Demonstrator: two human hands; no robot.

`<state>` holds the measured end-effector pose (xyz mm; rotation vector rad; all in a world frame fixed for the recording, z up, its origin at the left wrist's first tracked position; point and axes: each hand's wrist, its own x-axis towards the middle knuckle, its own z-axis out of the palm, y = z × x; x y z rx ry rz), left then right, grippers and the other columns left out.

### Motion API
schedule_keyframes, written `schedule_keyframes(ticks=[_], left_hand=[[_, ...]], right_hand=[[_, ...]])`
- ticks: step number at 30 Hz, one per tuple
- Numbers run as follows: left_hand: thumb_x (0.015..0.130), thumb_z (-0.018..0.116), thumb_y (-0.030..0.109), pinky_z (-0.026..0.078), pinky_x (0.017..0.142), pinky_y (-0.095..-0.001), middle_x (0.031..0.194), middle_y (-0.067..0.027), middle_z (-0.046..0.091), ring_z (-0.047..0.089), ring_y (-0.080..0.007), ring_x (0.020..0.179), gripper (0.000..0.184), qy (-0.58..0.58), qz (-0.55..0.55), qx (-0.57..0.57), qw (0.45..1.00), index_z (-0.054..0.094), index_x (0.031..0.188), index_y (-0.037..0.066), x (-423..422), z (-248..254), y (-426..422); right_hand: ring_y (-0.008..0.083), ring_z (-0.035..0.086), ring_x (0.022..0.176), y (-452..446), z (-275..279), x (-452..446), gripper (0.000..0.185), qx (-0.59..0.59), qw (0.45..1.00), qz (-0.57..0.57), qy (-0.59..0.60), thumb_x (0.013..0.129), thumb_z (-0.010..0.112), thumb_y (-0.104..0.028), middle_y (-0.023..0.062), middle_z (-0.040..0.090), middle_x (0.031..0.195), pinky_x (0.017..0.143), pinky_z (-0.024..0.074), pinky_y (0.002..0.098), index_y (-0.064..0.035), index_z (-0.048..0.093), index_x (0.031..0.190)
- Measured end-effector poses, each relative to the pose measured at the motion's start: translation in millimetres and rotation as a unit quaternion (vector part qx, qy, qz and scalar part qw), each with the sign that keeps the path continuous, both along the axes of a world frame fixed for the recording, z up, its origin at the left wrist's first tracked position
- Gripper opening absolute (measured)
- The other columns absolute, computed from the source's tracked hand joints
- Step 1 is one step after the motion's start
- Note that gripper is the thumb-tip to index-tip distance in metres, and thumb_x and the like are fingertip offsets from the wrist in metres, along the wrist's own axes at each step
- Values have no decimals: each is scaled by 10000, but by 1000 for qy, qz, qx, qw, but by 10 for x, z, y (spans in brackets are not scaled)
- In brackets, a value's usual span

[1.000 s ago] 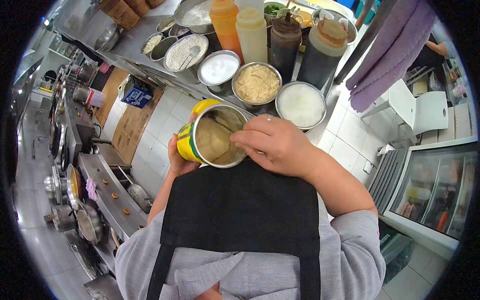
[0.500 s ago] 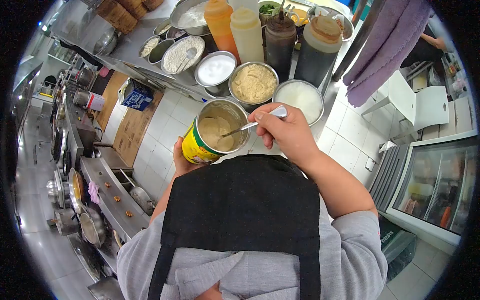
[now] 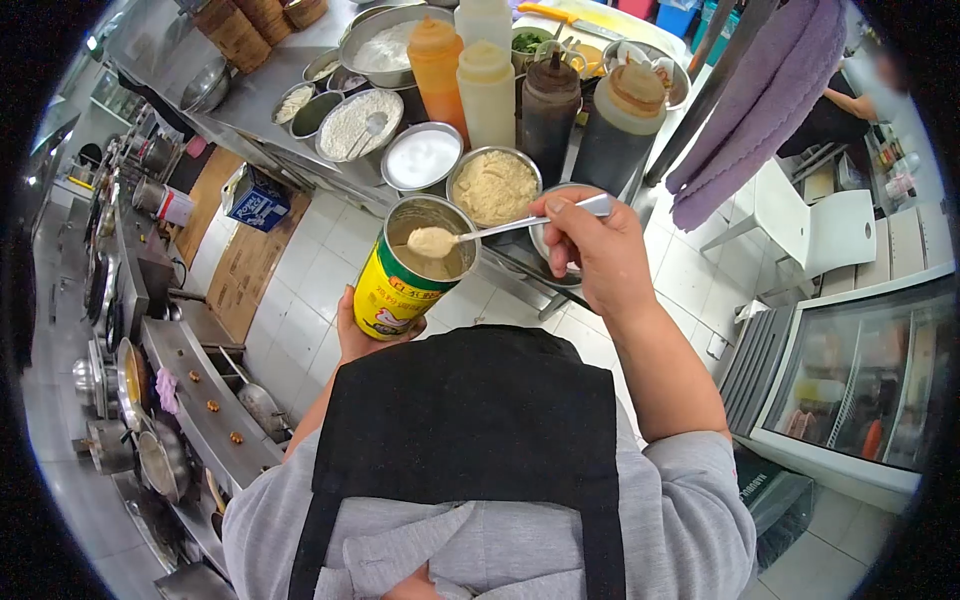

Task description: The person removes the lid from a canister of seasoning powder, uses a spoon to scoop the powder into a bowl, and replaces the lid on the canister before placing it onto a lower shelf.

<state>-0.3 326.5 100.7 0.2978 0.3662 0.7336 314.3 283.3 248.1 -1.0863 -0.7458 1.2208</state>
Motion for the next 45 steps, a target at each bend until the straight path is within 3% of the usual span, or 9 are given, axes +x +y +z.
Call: schedule_keyframes(ticks=[9,16,18,19,22,32,37,40,45], left_hand=[[864,410,686,442,847,-429,1286,-204,509,505,-334,1085,760,40,45,-3,998,491,1338,97,-86,25,3],[859,417,691,423,906,-445,1309,-199,490,480,-332,1128,770,53,87,-1,995,480,1358,108,-157,41,-8],[860,414,691,419,917,-448,1315,-196,486,477,-332,1133,771,52,96,-5,994,478,1361,110,-183,47,-12],[861,408,692,416,924,-451,1321,-194,480,472,-330,1139,772,62,95,-3,994,473,1367,113,-197,54,-12],[862,396,695,408,941,-458,1333,-194,467,462,-326,1148,780,66,105,-4,992,463,1377,113,-207,58,-23],[831,413,724,385,967,-489,1338,-196,462,468,-341,1142,826,65,102,-17,993,445,1393,119,-268,-5,-3],[820,441,722,356,1010,-532,1401,-174,436,437,-369,1236,834,49,83,-10,995,429,1413,136,-279,19,-5],[809,466,715,298,1077,-585,1476,-145,383,357,-375,1350,818,67,76,-13,995,407,1437,194,-192,94,25],[814,578,562,385,1054,-509,1473,-121,404,465,-313,1294,833,57,55,71,994,290,1513,213,-42,282,39]], right_hand=[[94,526,500,198,-198,328,214,53,993,-103,-18,916,626,-187,35,601,679,446,425,231,18,675,955],[111,569,644,344,-468,68,157,40,974,-103,-198,930,609,-124,62,625,786,570,454,242,10,668,989],[194,597,688,369,-553,49,132,211,868,-79,-442,895,621,-70,105,627,800,603,468,290,11,664,991],[269,600,727,351,-488,36,140,250,829,-62,-496,858,631,-21,139,620,826,642,477,327,11,661,992],[277,596,709,347,-502,34,144,315,788,-41,-527,851,634,1,137,621,837,628,480,329,4,666,991],[252,611,710,185,-393,86,167,294,807,-28,-512,837,638,40,133,625,851,600,481,317,7,666,998],[128,579,686,-157,-32,48,125,296,905,-70,-299,914,561,33,104,616,871,620,474,242,57,659,987],[195,615,694,-232,204,80,155,356,855,91,-367,854,625,24,111,642,853,613,486,286,30,672,1001],[264,634,728,-78,40,-243,193,370,790,139,-468,793,676,11,118,645,860,623,506,338,-37,684,980]])
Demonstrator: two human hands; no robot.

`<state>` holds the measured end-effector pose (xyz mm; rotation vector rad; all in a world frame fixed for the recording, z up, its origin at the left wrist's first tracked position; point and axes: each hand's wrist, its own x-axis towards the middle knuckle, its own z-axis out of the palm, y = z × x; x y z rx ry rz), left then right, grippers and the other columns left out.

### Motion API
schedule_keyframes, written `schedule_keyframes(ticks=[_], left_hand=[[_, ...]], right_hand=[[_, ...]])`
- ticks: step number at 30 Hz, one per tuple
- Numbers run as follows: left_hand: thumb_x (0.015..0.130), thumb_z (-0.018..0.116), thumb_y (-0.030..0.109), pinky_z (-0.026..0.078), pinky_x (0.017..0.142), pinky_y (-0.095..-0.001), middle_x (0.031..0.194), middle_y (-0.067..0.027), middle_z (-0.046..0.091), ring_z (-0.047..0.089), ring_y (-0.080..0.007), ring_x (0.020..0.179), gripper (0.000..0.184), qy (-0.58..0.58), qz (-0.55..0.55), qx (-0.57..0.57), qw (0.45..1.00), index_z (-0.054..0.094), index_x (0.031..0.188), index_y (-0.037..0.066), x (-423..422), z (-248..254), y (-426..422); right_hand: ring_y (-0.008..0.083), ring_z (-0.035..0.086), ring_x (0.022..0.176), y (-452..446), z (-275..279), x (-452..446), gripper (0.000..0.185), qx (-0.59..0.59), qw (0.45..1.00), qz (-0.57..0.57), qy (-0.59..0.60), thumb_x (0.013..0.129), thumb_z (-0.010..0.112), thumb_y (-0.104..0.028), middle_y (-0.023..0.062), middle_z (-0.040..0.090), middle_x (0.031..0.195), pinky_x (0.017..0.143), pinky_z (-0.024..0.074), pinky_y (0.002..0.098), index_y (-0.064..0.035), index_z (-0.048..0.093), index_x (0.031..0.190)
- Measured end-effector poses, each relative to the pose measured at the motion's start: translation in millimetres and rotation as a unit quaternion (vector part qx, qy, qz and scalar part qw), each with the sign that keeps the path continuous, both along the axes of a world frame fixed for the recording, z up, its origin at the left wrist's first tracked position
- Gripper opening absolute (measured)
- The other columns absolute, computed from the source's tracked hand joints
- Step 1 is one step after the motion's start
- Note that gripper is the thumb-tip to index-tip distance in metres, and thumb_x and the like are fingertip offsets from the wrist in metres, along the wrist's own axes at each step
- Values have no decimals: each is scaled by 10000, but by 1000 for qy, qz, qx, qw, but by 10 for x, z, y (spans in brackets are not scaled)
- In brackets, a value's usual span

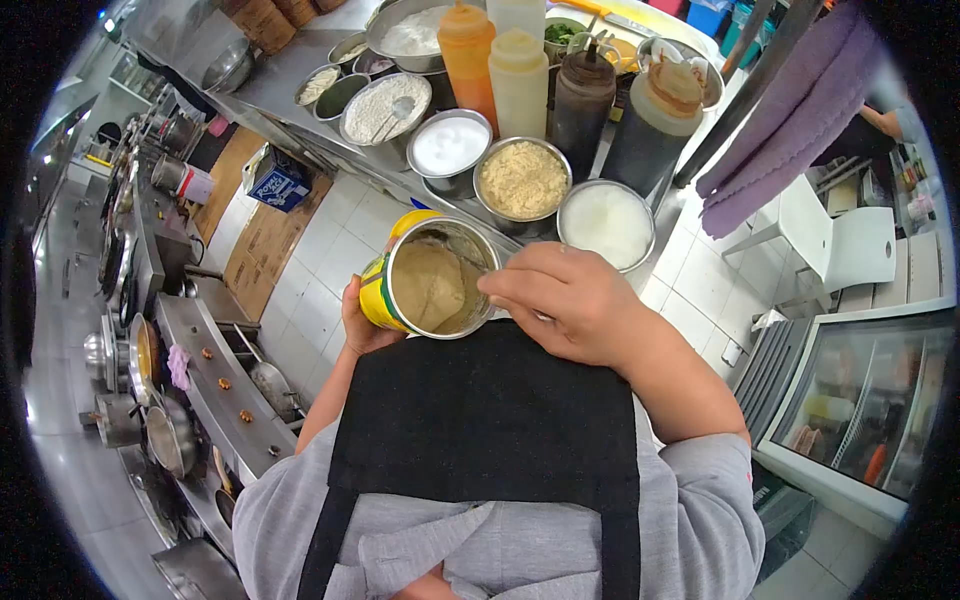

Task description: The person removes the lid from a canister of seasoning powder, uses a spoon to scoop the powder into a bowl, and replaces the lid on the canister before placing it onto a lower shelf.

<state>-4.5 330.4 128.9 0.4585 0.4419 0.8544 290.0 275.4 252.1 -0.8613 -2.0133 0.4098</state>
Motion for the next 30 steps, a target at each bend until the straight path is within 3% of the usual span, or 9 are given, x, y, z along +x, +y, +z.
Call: schedule_keyframes(ticks=[3,6,8,16,18,24,25,27,30], left_hand=[[816,581,560,398,1046,-496,1467,-127,409,475,-318,1284,835,11,23,32,999,292,1513,204,52,16,3],[817,580,567,393,1049,-501,1465,-129,411,474,-319,1284,836,9,19,33,999,292,1513,206,27,-15,14],[819,577,565,385,1051,-510,1466,-122,410,473,-318,1285,827,10,20,27,999,294,1512,214,44,-28,-4],[822,524,615,328,1063,-582,1485,-85,387,414,-343,1326,796,6,-21,-29,999,276,1510,302,0,-166,-61],[838,462,678,463,928,-467,1316,-165,530,541,-339,1157,777,23,2,-66,998,463,1372,115,25,-177,-90],[834,436,712,457,741,-365,1234,-210,540,536,-293,950,791,-39,-50,-55,996,491,1335,103,55,-278,-63],[834,436,712,457,741,-365,1234,-210,540,536,-293,950,791,-41,-51,-53,996,491,1335,103,15,-348,-41],[842,416,721,429,957,-484,1382,-176,460,468,-359,1218,793,-61,-104,-39,992,417,1422,182,-60,-459,-1],[852,401,721,416,971,-474,1366,-193,470,466,-364,1213,810,-50,-53,-79,994,442,1398,124,-89,-462,-31]], right_hand=[[220,642,746,-18,-62,-18,143,-83,996,9,-17,847,644,-36,100,636,863,623,510,329,-51,684,983],[153,618,689,-75,-166,-43,123,-263,959,-30,99,910,603,-98,79,626,806,590,501,299,-27,677,980],[103,582,625,-87,-225,-35,179,-467,836,-44,284,947,574,-151,47,608,752,547,486,260,1,666,966],[110,541,532,-26,-199,44,218,-472,785,-95,390,935,579,-192,41,586,683,474,458,253,14,651,942],[106,538,508,-2,-197,85,220,-461,783,-104,405,935,578,-190,41,589,682,463,453,250,16,654,945],[104,535,494,82,-145,221,201,-419,781,-124,445,921,592,-182,30,589,678,450,440,237,5,662,933],[104,535,494,92,-126,247,201,-418,783,-125,444,921,592,-182,30,589,678,450,440,237,5,662,933],[105,532,488,114,-88,317,195,-375,789,-145,464,911,602,-180,27,586,669,444,434,233,3,664,935],[106,533,484,166,-98,475,192,-345,793,-167,473,900,616,-178,30,594,673,440,432,239,5,669,928]])
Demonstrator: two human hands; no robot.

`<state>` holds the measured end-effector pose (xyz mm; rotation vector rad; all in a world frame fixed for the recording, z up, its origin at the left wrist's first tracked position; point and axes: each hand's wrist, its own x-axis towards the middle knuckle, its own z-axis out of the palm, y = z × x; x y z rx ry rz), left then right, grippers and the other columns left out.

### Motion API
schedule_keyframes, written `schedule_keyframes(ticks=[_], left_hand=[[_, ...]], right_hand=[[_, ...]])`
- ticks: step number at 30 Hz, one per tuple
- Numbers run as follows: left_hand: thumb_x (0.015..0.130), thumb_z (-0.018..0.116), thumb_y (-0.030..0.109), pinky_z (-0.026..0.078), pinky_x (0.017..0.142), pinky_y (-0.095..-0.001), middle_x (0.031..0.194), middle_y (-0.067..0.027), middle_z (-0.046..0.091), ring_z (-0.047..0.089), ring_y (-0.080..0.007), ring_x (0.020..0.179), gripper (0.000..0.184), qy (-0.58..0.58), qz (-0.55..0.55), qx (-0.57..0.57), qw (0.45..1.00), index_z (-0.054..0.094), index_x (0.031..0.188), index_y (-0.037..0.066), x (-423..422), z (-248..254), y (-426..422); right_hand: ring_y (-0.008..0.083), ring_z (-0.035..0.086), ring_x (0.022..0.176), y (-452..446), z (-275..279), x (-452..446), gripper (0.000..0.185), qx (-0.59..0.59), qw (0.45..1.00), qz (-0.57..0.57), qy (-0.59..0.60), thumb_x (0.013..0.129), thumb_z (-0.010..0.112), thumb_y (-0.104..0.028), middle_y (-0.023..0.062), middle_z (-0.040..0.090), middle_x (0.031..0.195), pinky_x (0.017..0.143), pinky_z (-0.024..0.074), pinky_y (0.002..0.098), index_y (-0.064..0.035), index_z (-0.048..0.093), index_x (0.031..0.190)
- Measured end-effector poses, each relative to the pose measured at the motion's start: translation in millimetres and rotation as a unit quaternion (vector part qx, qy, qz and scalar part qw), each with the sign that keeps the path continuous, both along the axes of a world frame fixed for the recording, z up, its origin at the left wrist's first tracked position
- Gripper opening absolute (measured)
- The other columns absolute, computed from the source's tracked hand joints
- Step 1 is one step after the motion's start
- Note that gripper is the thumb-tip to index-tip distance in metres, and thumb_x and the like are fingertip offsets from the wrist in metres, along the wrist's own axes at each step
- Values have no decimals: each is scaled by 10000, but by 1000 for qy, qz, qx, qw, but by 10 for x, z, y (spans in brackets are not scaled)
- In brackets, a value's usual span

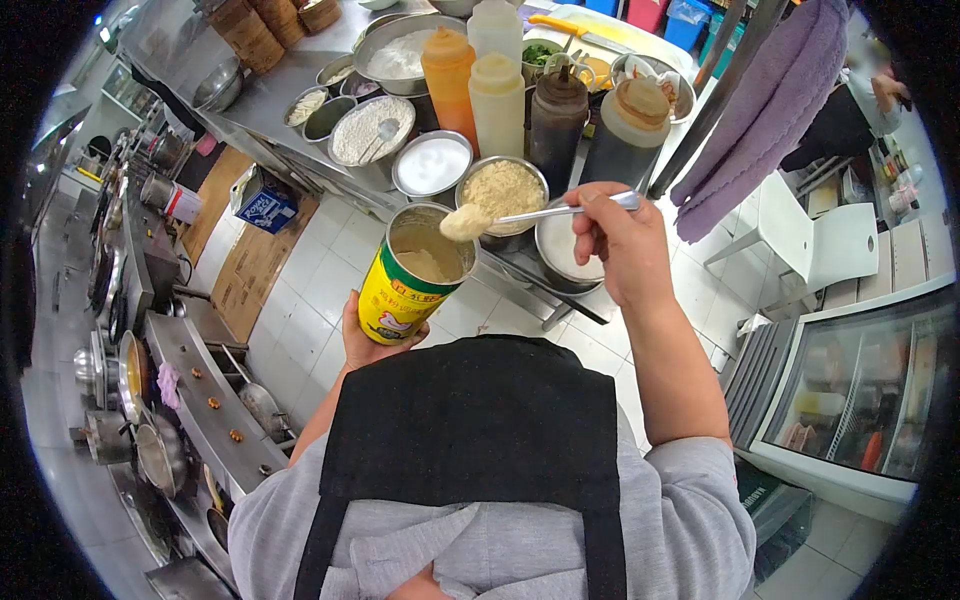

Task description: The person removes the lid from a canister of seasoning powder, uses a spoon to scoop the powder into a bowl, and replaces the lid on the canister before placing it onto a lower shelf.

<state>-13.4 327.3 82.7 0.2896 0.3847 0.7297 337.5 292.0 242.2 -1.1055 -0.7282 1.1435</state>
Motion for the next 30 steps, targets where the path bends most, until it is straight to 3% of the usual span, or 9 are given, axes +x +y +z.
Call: schedule_keyframes(ticks=[5,16,18,19,21,24,30], left_hand=[[853,391,721,387,1001,-476,1374,-207,451,445,-362,1220,819,-14,17,8,1000,433,1403,115,-14,29,-23],[856,392,708,367,1021,-493,1376,-219,439,437,-371,1218,818,-8,29,10,999,424,1407,104,-86,17,-24],[856,394,706,366,1022,-503,1374,-220,442,443,-376,1212,819,10,40,9,999,422,1409,103,-73,55,-24],[856,394,706,366,1022,-503,1374,-220,442,443,-376,1212,819,9,39,9,999,422,1409,103,-52,98,-36],[862,404,691,402,919,-445,1309,-189,491,476,-321,1140,772,52,70,-3,996,477,1353,99,-8,203,-72],[863,407,688,403,921,-450,1311,-190,489,476,-322,1142,769,42,77,2,996,477,1353,100,-22,202,-73],[871,397,685,417,911,-442,1285,-199,498,481,-321,1119,762,53,79,0,995,481,1345,94,-39,211,-82]], right_hand=[[100,526,505,105,-166,134,201,20,998,-58,-31,916,613,-178,37,595,686,461,446,244,15,664,938],[96,565,646,119,-524,-104,166,52,980,-32,-189,942,603,-130,45,612,778,568,474,244,18,654,998],[153,596,682,139,-571,-98,130,182,918,-27,-351,908,617,-67,78,623,791,584,482,283,13,661,1000],[153,596,682,131,-553,-84,130,182,918,-27,-352,908,617,-67,78,623,791,584,482,283,13,661,1000],[217,606,703,100,-467,-49,136,238,841,15,-486,860,634,-16,108,618,805,588,479,314,-1,669,991],[243,595,682,32,-320,-71,160,296,805,29,-513,828,645,16,115,611,807,579,467,319,-12,668,984],[223,587,638,-57,-252,-30,172,290,803,10,-521,824,649,24,107,610,799,564,464,312,-20,663,990]])
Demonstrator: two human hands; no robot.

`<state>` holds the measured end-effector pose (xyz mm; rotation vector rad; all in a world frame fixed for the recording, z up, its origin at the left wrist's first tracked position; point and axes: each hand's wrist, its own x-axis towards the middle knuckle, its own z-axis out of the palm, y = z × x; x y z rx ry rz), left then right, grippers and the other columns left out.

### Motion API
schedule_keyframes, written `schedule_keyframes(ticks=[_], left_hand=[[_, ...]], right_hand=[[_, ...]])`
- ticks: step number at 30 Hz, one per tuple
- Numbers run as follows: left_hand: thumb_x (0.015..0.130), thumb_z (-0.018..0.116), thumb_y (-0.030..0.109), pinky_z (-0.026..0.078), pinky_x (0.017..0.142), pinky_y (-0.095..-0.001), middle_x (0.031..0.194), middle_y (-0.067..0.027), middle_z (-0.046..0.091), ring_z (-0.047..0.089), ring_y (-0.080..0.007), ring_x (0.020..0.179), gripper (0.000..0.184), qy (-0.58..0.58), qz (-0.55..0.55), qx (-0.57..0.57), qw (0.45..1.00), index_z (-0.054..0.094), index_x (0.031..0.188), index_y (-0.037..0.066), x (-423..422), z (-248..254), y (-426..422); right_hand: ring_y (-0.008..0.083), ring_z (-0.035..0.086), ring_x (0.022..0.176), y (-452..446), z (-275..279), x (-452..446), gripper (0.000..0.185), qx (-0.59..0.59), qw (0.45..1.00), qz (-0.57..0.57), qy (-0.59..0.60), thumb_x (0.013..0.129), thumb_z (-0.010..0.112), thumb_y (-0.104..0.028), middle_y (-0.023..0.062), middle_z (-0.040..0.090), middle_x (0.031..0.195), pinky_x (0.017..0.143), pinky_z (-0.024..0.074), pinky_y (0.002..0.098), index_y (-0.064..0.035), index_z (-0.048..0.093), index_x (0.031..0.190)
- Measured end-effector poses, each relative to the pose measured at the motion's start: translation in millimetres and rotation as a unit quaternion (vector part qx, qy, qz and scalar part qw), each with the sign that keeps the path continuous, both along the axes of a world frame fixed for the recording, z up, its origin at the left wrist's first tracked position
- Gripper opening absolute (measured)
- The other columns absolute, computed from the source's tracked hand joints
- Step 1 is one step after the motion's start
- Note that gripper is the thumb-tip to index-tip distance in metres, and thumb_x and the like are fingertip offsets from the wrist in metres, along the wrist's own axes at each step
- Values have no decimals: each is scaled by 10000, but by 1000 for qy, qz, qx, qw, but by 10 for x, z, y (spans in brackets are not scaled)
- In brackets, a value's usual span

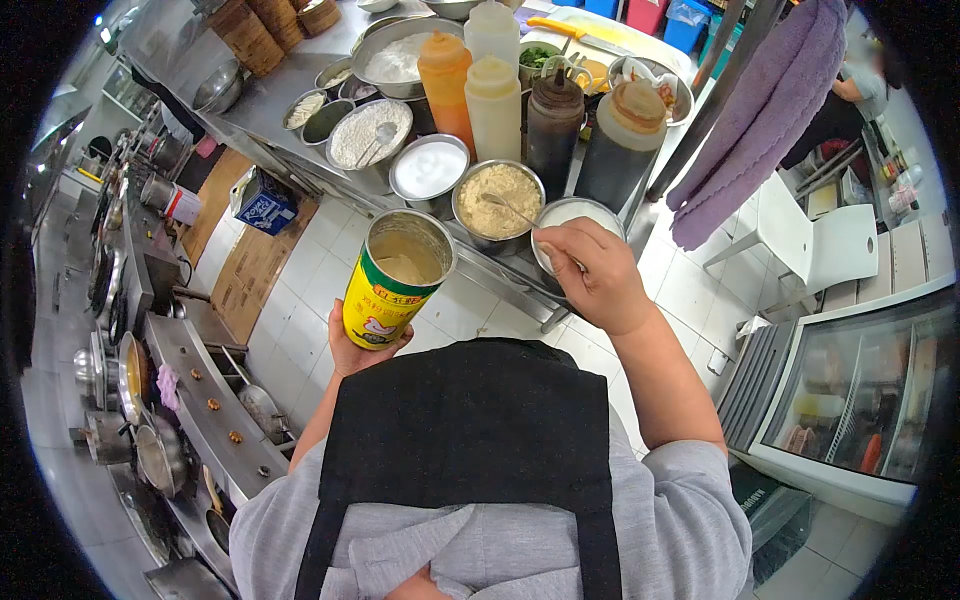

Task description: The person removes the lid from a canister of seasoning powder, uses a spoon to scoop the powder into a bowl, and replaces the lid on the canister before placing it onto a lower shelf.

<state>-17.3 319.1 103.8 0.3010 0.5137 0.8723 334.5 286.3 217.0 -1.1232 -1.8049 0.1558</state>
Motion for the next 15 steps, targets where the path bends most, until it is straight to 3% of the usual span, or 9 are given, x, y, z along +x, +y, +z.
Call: schedule_keyframes(ticks=[10,15], left_hand=[[877,380,688,422,885,-432,1256,-204,515,493,-322,1078,757,3,-5,-1,1000,492,1334,95,13,-6,0],[866,394,696,423,898,-436,1269,-195,519,499,-328,1082,762,15,-8,1,1000,487,1346,112,-14,-11,-6]], right_hand=[[207,578,624,-10,-221,-172,132,-39,999,-7,30,842,642,18,110,623,816,559,461,303,-1,667,971],[207,580,629,-6,-112,-138,152,10,999,-8,32,831,648,37,116,616,807,554,458,292,1,667,977]])
